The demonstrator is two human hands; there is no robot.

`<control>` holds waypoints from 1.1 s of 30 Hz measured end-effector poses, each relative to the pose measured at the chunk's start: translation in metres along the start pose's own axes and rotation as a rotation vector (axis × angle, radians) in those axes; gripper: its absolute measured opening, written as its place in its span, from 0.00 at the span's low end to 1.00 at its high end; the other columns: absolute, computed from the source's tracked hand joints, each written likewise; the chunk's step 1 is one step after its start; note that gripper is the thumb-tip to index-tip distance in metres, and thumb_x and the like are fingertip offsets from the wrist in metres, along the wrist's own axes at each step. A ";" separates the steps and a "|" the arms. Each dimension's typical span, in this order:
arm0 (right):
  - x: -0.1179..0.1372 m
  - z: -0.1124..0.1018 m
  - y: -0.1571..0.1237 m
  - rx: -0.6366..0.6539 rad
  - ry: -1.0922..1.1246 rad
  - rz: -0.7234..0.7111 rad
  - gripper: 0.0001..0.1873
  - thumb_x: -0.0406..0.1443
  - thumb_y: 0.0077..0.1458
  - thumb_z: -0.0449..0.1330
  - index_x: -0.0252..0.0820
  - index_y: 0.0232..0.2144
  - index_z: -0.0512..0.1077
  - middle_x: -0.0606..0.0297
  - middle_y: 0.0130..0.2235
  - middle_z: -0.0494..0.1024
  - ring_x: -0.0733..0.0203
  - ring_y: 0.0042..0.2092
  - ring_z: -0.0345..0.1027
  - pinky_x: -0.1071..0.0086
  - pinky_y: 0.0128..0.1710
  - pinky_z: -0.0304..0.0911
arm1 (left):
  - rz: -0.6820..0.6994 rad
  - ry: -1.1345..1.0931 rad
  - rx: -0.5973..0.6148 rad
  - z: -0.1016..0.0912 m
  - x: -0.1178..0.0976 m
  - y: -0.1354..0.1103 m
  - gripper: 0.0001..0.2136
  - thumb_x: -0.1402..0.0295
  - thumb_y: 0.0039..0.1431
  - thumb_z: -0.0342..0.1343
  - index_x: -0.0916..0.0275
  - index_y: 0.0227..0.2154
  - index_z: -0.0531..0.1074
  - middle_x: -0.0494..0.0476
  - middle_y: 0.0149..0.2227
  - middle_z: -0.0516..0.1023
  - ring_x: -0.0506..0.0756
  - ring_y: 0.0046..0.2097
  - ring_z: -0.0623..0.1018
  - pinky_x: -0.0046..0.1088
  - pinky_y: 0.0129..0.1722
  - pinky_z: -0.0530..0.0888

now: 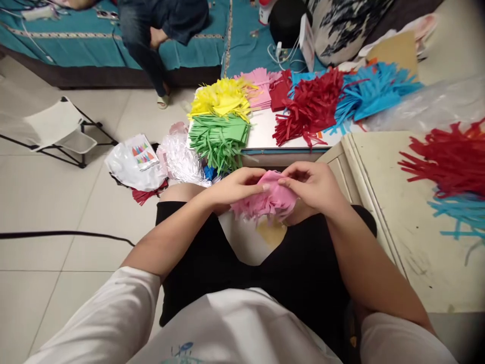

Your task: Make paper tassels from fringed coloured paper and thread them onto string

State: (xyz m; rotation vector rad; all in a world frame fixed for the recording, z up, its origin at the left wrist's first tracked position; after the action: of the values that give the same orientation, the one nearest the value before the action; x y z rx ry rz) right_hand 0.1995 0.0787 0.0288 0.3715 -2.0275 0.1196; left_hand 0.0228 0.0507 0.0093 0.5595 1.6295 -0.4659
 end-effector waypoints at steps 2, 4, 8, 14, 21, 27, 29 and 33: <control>0.000 -0.003 0.000 -0.027 -0.002 0.001 0.16 0.49 0.56 0.78 0.43 0.32 0.86 0.59 0.32 0.87 0.54 0.34 0.77 0.62 0.35 0.70 | 0.012 -0.061 -0.011 -0.003 0.001 0.000 0.19 0.54 0.70 0.66 0.66 0.50 0.85 0.62 0.50 0.88 0.60 0.49 0.84 0.34 0.51 0.80; 0.001 -0.005 0.000 -0.038 -0.004 0.000 0.15 0.48 0.56 0.77 0.43 0.32 0.87 0.59 0.33 0.87 0.53 0.35 0.78 0.62 0.37 0.71 | 0.014 -0.079 -0.020 -0.004 0.001 -0.001 0.18 0.55 0.68 0.66 0.66 0.49 0.85 0.61 0.48 0.88 0.61 0.49 0.84 0.34 0.51 0.80; 0.002 -0.003 0.001 -0.019 0.000 0.004 0.15 0.48 0.57 0.76 0.42 0.32 0.87 0.59 0.32 0.87 0.53 0.35 0.78 0.62 0.36 0.71 | 0.008 -0.001 -0.028 -0.003 -0.001 -0.001 0.17 0.56 0.69 0.64 0.66 0.47 0.85 0.59 0.43 0.85 0.57 0.44 0.81 0.31 0.46 0.78; -0.002 0.001 0.004 0.018 0.033 0.009 0.19 0.52 0.59 0.75 0.42 0.31 0.88 0.60 0.31 0.86 0.55 0.32 0.75 0.64 0.31 0.66 | -0.028 0.053 -0.057 -0.009 -0.003 -0.002 0.23 0.47 0.73 0.61 0.62 0.32 0.73 0.50 0.29 0.68 0.50 0.32 0.65 0.27 0.32 0.66; -0.005 0.013 0.005 0.187 0.069 0.051 0.21 0.53 0.58 0.75 0.42 0.29 0.86 0.63 0.28 0.82 0.60 0.29 0.69 0.67 0.28 0.61 | 0.026 0.271 -0.069 -0.007 -0.008 -0.003 0.13 0.58 0.68 0.61 0.64 0.34 0.76 0.51 0.31 0.73 0.51 0.34 0.69 0.29 0.34 0.65; 0.005 0.014 0.001 0.103 0.082 0.029 0.23 0.56 0.60 0.74 0.43 0.29 0.83 0.62 0.28 0.81 0.58 0.30 0.70 0.65 0.30 0.63 | 0.096 0.357 -0.176 -0.012 -0.013 -0.003 0.15 0.59 0.66 0.61 0.62 0.27 0.69 0.48 0.27 0.66 0.50 0.32 0.65 0.30 0.33 0.61; 0.010 0.011 -0.001 0.015 0.063 -0.009 0.23 0.55 0.62 0.73 0.44 0.29 0.82 0.61 0.29 0.81 0.57 0.32 0.72 0.64 0.33 0.65 | 0.117 0.363 -0.222 -0.016 -0.014 -0.004 0.13 0.61 0.66 0.61 0.61 0.28 0.69 0.48 0.28 0.68 0.51 0.32 0.66 0.30 0.34 0.62; 0.013 0.009 -0.004 -0.099 0.056 -0.024 0.25 0.58 0.61 0.73 0.45 0.28 0.80 0.61 0.29 0.80 0.55 0.33 0.72 0.63 0.33 0.66 | 0.151 0.271 -0.258 -0.018 -0.014 -0.008 0.10 0.64 0.66 0.63 0.58 0.47 0.75 0.49 0.32 0.75 0.53 0.33 0.73 0.29 0.35 0.68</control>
State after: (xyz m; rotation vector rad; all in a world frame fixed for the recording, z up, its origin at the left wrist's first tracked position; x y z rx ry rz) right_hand 0.1877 0.0695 0.0358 0.3259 -1.9653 0.0142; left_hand 0.0053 0.0535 0.0249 0.5628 1.8541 -0.0668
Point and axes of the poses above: each hand's wrist, its own y-axis towards the middle knuckle, its own z-axis out of the palm, x = y × z, the point moved 9 cm from there along y, towards the middle knuckle
